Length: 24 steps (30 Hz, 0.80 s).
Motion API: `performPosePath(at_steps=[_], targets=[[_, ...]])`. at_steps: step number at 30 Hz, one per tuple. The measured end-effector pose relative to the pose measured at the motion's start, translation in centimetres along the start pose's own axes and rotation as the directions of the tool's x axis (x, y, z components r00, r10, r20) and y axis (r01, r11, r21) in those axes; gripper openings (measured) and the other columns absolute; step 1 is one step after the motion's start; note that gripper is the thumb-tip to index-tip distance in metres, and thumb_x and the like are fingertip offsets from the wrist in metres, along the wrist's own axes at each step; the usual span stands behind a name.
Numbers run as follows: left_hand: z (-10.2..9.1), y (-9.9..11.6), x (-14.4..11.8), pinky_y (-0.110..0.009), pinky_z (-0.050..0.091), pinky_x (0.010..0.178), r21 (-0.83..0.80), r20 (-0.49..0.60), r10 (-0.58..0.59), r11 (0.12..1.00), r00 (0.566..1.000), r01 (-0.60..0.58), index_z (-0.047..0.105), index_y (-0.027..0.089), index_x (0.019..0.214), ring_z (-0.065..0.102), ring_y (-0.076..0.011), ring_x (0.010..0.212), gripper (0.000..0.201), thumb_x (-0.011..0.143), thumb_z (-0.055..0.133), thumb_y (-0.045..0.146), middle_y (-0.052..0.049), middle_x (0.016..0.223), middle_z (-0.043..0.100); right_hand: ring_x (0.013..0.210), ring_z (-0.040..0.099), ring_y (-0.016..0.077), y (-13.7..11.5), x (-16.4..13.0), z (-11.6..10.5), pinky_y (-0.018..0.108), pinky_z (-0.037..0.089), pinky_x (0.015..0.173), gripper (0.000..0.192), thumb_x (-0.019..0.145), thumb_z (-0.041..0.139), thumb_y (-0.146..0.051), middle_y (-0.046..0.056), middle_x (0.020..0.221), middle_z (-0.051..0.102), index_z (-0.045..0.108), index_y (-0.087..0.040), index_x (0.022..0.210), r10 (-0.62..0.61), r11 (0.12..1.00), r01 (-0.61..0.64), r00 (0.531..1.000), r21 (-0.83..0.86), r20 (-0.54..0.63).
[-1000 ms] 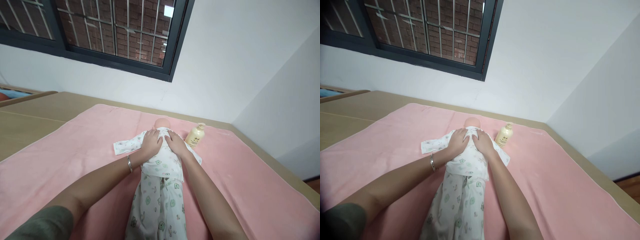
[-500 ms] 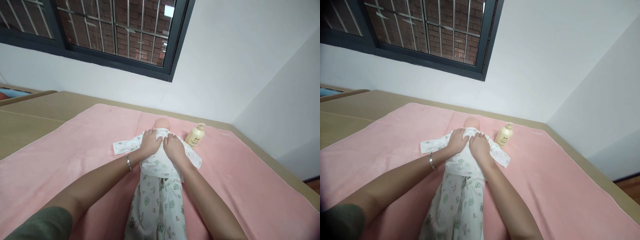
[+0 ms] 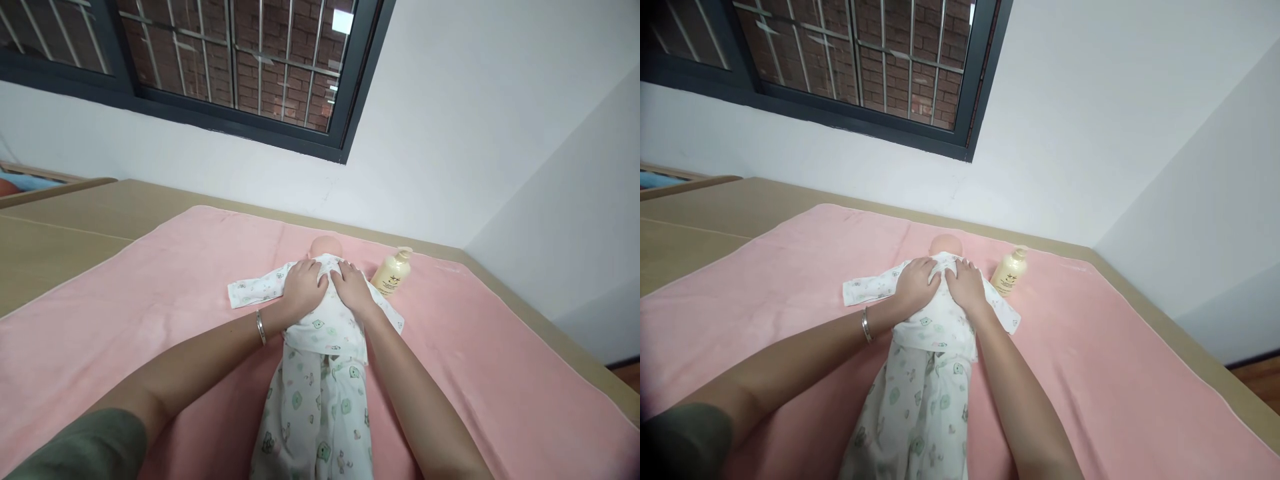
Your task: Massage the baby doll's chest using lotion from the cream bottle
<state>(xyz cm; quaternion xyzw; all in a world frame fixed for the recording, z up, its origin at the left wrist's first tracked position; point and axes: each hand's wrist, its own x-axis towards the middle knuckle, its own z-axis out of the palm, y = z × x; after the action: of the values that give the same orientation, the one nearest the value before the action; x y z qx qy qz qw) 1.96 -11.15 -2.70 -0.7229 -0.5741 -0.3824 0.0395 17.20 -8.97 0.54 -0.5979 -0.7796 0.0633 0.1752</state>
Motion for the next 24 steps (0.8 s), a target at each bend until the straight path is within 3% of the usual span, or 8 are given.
performPosePath(at_steps=[5, 10, 14, 19, 24], targets=[[0.6, -0.6, 0.5, -0.044, 0.046, 0.108, -0.083, 0.028, -0.087, 0.993, 0.996, 0.089, 0.063, 0.012, 0.122, 0.061, -0.0294, 0.119, 0.036, 0.093, 0.05, 0.029, -0.014, 0.124, 0.069, 0.123, 0.054, 0.0293, -2.0, -1.4, -0.2, 0.041, 0.035, 0.106, 0.041, 0.102, 0.03, -0.026, 0.016, 0.127, 0.065, 0.06, -0.013, 0.126, 0.013, 0.995, -0.02, 0.997, -0.099, -0.07], [1.1, -0.8, 0.5, -0.047, 0.038, 0.116, -0.042, 0.034, -0.078, 0.996, 0.996, 0.08, 0.058, 0.01, 0.131, 0.052, -0.0318, 0.133, 0.043, 0.092, 0.05, 0.028, -0.016, 0.138, 0.063, 0.129, 0.05, 0.0295, -3.4, -2.4, -0.2, 0.038, 0.034, 0.11, 0.043, 0.099, 0.029, -0.019, 0.021, 0.133, 0.061, 0.06, -0.006, 0.127, -0.027, 0.996, 0.021, 0.998, -0.088, -0.063], [0.5, -0.5, 0.3, -0.044, 0.045, 0.108, -0.017, 0.033, -0.012, 1.0, 0.999, 0.012, 0.063, 0.012, 0.123, 0.06, -0.0292, 0.121, 0.036, 0.094, 0.047, 0.026, -0.013, 0.126, 0.069, 0.137, 0.045, 0.0281, -2.3, -1.7, -0.3, 0.038, 0.031, 0.114, 0.049, 0.1, 0.029, -0.024, 0.019, 0.141, 0.057, 0.055, -0.007, 0.137, -0.031, 0.999, 0.032, 0.999, 0.011, -0.024], [-0.4, 0.2, 0.0, -0.042, 0.051, 0.096, 0.084, 0.021, 0.048, 0.995, 0.999, -0.049, 0.069, 0.017, 0.102, 0.066, -0.0281, 0.105, 0.025, 0.093, 0.048, 0.027, -0.012, 0.107, 0.072, 0.146, 0.034, 0.0305, -0.2, -0.1, -0.2, 0.042, 0.025, 0.119, 0.059, 0.1, 0.032, -0.043, 0.018, 0.155, 0.043, 0.048, -0.009, 0.146, 0.07, 0.994, -0.075, 0.996, 0.073, 0.061], [-0.4, 0.2, 0.3, -0.043, 0.049, 0.1, 0.07, 0.04, 0.02, 0.997, 0.999, -0.023, 0.067, 0.014, 0.111, 0.063, -0.029, 0.111, 0.029, 0.094, 0.045, 0.027, -0.014, 0.115, 0.071, 0.144, 0.038, 0.0309, 0.0, 0.0, 0.3, 0.042, 0.025, 0.118, 0.059, 0.102, 0.029, -0.045, 0.017, 0.153, 0.047, 0.049, -0.01, 0.145, 0.066, 0.998, -0.066, 0.998, 0.009, 0.019]])
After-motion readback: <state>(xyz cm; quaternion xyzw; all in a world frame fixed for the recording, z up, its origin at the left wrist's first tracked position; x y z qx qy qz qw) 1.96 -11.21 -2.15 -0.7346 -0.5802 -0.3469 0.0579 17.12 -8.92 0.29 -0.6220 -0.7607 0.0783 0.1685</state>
